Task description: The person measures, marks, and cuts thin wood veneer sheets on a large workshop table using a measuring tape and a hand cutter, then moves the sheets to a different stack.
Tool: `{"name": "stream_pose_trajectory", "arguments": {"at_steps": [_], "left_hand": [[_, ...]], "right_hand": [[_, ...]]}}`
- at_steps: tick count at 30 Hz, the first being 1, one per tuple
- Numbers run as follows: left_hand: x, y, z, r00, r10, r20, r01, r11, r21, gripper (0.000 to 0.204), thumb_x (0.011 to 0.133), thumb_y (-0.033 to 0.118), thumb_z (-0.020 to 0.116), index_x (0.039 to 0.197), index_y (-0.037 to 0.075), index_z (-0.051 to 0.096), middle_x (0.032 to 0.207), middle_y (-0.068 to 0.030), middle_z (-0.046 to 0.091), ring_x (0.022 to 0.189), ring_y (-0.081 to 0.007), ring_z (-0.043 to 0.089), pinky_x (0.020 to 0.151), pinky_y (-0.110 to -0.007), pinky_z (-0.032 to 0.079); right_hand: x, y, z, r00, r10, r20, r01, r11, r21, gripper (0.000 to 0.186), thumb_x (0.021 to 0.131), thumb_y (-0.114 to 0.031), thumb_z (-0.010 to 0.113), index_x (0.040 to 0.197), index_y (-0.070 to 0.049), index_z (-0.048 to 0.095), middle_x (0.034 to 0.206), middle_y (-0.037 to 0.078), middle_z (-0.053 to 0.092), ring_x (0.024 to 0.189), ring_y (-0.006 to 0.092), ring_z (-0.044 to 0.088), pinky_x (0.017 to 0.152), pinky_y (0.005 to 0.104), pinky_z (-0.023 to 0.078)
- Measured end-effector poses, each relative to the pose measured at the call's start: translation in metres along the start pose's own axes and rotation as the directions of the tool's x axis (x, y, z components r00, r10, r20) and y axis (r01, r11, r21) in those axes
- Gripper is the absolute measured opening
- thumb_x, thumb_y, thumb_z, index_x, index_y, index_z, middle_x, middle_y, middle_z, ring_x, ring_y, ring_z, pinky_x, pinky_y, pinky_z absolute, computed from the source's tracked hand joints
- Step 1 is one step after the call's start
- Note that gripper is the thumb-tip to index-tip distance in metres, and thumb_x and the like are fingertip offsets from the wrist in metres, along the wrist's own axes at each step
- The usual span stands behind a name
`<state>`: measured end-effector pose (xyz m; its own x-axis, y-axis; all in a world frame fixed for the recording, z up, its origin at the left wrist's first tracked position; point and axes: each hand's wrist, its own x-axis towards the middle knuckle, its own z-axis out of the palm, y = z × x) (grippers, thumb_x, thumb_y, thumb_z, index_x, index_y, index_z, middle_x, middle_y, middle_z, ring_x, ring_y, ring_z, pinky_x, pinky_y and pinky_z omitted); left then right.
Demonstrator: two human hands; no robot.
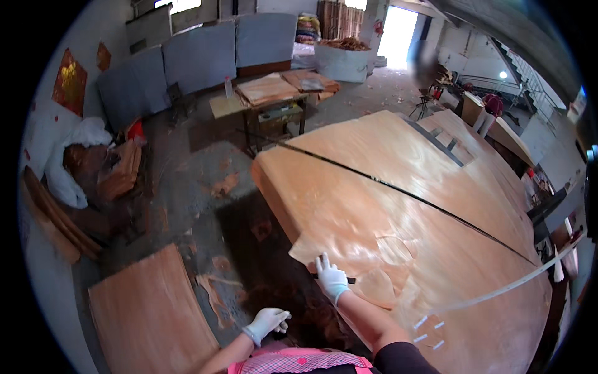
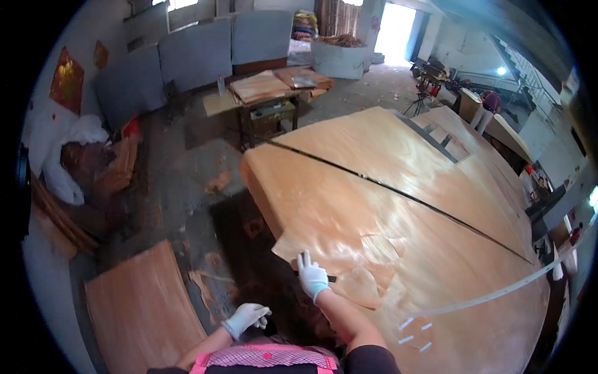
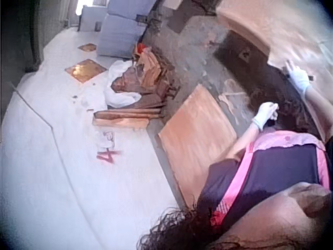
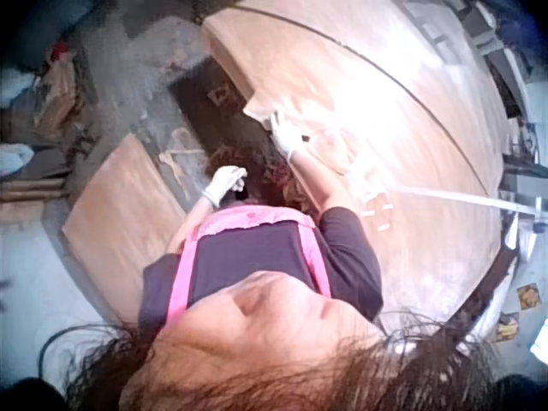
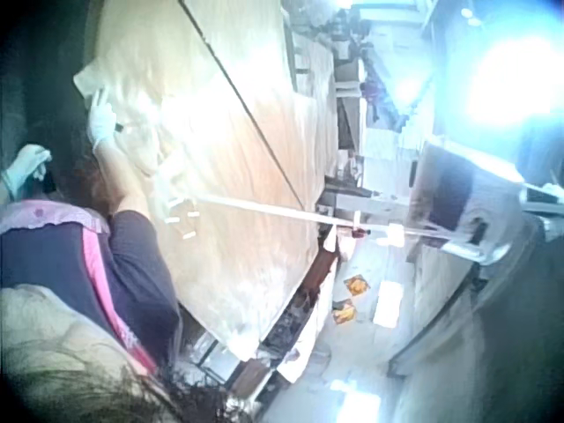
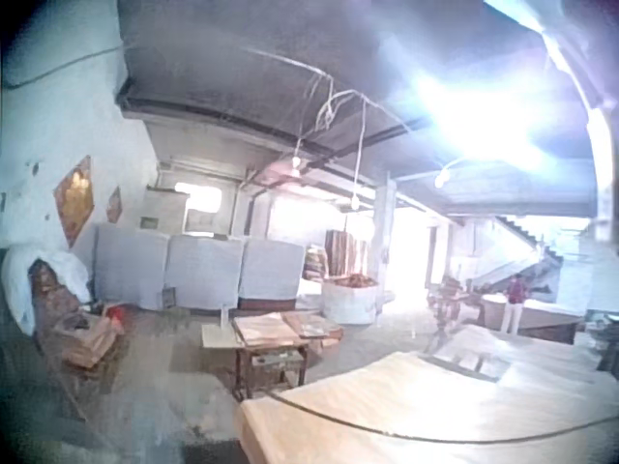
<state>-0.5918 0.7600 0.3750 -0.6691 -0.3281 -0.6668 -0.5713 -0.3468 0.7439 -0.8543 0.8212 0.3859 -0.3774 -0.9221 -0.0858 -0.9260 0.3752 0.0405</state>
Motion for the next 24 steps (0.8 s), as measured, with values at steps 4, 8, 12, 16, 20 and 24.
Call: {"name": "stream_pose_trajectory", "arguments": {"at_steps": [4,8,12,16,20,24], "left_hand": [[-0.018,-0.034,-0.105,0.965,-0.042,-0.26,-0.021,0.972,-0.235,0.033,0.098,0.027,0.053,0.108,-0.002,0.064,0.072,-0.0092,0.065,0.057,-0.0148,0.062,0.05,-0.024,0.047],[-0.004,-0.007,-0.129,0.98,0.13,-0.152,-0.179,0.909,-0.376,0.053,0.097,0.037,0.055,0.135,0.001,0.046,0.103,-0.0128,0.067,0.066,-0.0123,0.062,0.056,-0.021,0.047],[0.048,0.058,-0.14,0.899,0.438,0.006,-0.364,0.756,-0.544,0.052,0.094,0.031,0.063,0.137,0.007,0.044,0.11,-0.0025,0.061,0.071,-0.0089,0.06,0.055,-0.02,0.043],[0.086,0.157,-0.188,0.874,0.246,-0.42,-0.435,0.781,-0.448,0.022,0.09,0.027,0.068,0.099,0.008,0.062,0.077,0.0004,0.063,0.053,-0.0076,0.054,0.042,-0.022,0.04],[0.1,0.211,-0.28,0.689,0.163,-0.706,-0.631,0.613,-0.475,0.017,0.093,0.024,0.063,0.1,0.008,0.061,0.08,-0.0033,0.065,0.055,-0.0094,0.056,0.042,-0.023,0.041],[0.105,0.237,-0.384,0.481,0.07,-0.874,-0.737,0.572,-0.36,0.023,0.092,0.031,0.064,0.105,0.013,0.059,0.089,-0.0009,0.064,0.066,-0.0091,0.06,0.044,-0.02,0.04]], "right_hand": [[0.05,-0.002,-0.048,0.992,-0.022,0.121,0.007,0.993,0.12,0.04,0.084,-0.018,0.057,0.123,-0.006,0.056,0.132,0.017,0.053,0.091,0.032,0.066,0.073,0.0444,0.056],[0.087,-0.038,-0.108,0.992,-0.105,0.063,0.069,0.901,0.428,0.032,0.086,-0.024,0.06,0.113,-0.008,0.065,0.101,0.017,0.068,0.094,0.0345,0.065,0.079,0.0421,0.053],[0.14,-0.102,-0.162,0.885,-0.44,0.15,0.14,0.559,0.817,0.047,0.092,-0.035,0.056,0.132,-0.01,0.054,0.106,0.019,0.066,0.092,0.0383,0.064,0.082,0.0378,0.05],[0.216,-0.069,-0.15,0.974,-0.057,-0.219,0.226,0.28,0.933,0.039,0.095,-0.024,0.056,0.131,-0.009,0.056,0.103,0.012,0.071,0.091,0.0197,0.068,0.082,0.0293,0.05],[0.282,-0.023,-0.137,0.934,0.327,-0.141,0.048,0.278,0.959,0.031,0.096,-0.019,0.055,0.121,-0.003,0.062,0.094,0.005,0.073,0.07,0.0094,0.056,0.065,0.0245,0.046],[0.352,-0.018,-0.088,0.862,0.494,0.115,-0.09,-0.073,0.993,0.026,0.098,-0.02,0.053,0.113,-0.004,0.067,0.09,0.003,0.073,0.05,0.002,0.04,0.047,0.0194,0.036]]}}
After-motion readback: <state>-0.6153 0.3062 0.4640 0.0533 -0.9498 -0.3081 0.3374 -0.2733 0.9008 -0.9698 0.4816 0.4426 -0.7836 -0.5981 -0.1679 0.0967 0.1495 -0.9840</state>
